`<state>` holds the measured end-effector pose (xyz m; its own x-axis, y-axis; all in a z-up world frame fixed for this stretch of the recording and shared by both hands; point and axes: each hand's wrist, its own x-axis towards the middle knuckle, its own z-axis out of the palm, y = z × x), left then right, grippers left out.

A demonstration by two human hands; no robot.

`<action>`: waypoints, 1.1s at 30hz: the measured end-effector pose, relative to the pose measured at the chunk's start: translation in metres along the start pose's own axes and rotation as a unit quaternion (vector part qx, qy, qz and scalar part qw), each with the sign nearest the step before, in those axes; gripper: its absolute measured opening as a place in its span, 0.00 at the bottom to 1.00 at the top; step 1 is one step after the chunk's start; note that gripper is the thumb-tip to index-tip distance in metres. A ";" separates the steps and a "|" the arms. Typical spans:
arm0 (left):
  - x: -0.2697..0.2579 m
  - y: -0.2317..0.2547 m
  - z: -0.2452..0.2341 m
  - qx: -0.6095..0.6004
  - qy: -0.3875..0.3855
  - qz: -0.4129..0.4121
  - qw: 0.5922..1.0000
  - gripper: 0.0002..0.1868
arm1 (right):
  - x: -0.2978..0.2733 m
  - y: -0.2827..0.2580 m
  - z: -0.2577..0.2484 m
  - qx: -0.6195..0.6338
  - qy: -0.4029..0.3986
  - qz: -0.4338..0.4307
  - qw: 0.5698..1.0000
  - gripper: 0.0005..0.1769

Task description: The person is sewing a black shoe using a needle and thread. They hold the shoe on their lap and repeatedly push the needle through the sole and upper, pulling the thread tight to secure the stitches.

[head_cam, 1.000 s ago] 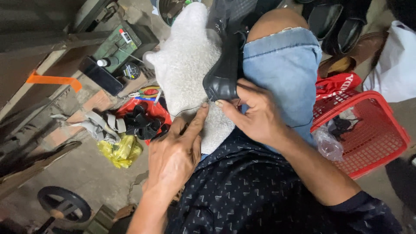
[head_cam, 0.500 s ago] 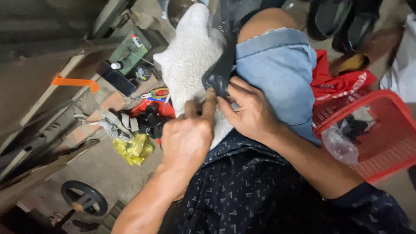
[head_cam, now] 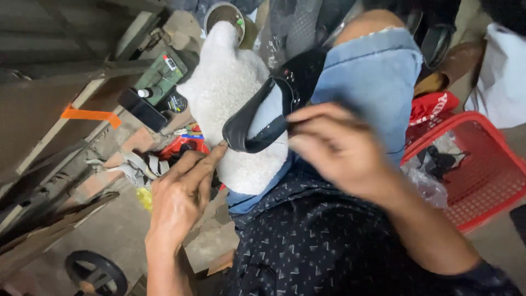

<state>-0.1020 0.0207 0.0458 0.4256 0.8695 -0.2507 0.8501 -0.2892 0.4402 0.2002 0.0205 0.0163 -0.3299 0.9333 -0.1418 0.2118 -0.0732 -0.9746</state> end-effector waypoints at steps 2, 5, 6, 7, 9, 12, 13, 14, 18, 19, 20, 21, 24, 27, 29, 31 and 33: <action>0.000 -0.003 0.002 -0.031 0.006 0.022 0.999 0.26 | -0.019 0.005 -0.035 -0.100 0.143 0.010 0.985 0.14; 0.001 -0.005 0.003 -0.035 0.020 0.023 0.999 0.25 | -0.063 0.040 -0.084 -0.305 0.213 0.041 0.928 0.18; 0.001 -0.006 0.003 -0.037 0.019 0.023 0.999 0.25 | -0.075 0.052 -0.089 -0.306 0.212 0.043 0.927 0.18; 0.001 -0.007 0.003 -0.040 0.018 0.023 0.999 0.26 | -0.087 0.064 -0.093 -0.427 0.214 0.033 0.878 0.11; 0.004 -0.008 0.002 -0.042 0.014 0.025 0.999 0.26 | -0.085 0.061 -0.083 -0.537 0.211 0.024 0.816 0.09; 0.006 -0.006 0.004 -0.051 0.005 0.032 0.998 0.25 | -0.052 0.038 -0.035 -0.417 0.225 -0.111 0.874 0.05; 0.008 -0.006 0.004 -0.047 0.000 0.026 0.999 0.25 | -0.041 0.041 -0.020 -0.416 0.212 -0.149 0.871 0.04; 0.010 -0.006 0.003 -0.044 -0.005 0.021 0.999 0.25 | -0.029 0.044 -0.004 -0.415 0.200 -0.186 0.868 0.14; 0.010 -0.007 0.004 -0.043 -0.001 0.009 0.999 0.27 | -0.018 0.036 -0.002 -0.464 0.119 -0.154 0.864 0.05; 0.009 -0.008 0.004 -0.049 0.009 0.016 0.999 0.26 | -0.020 0.029 -0.004 -0.385 0.089 -0.149 0.906 0.05; 0.007 -0.008 0.005 -0.055 0.019 0.022 0.998 0.25 | -0.021 0.022 -0.007 -0.303 0.059 -0.141 0.941 0.06; 0.006 -0.008 0.006 -0.056 0.021 0.016 0.998 0.25 | -0.022 0.012 -0.009 -0.302 0.053 -0.144 0.941 0.06; 0.006 -0.008 0.009 -0.056 0.033 0.020 0.998 0.26 | -0.027 0.000 -0.014 -0.007 -0.001 -0.028 1.000 0.06; 0.006 -0.008 0.011 -0.048 0.044 0.051 0.997 0.29 | -0.025 0.012 -0.010 0.448 -0.104 -0.096 0.883 0.14; 0.008 -0.006 0.012 -0.007 0.061 0.059 0.996 0.25 | -0.010 0.003 -0.006 0.300 -0.060 -0.118 0.945 0.06; 0.015 0.003 0.006 -0.017 0.074 0.060 0.995 0.18 | 0.010 0.004 0.009 0.136 -0.012 -0.058 0.989 0.09; 0.018 0.007 0.004 -0.028 0.087 0.064 0.994 0.12 | 0.025 0.017 0.025 -0.036 0.040 0.003 0.999 0.12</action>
<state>-0.0870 0.0327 0.0409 0.4650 0.8844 -0.0390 0.7715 -0.3833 0.5078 0.1729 0.0336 -0.0084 -0.2538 0.9584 -0.1309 0.2810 -0.0564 -0.9581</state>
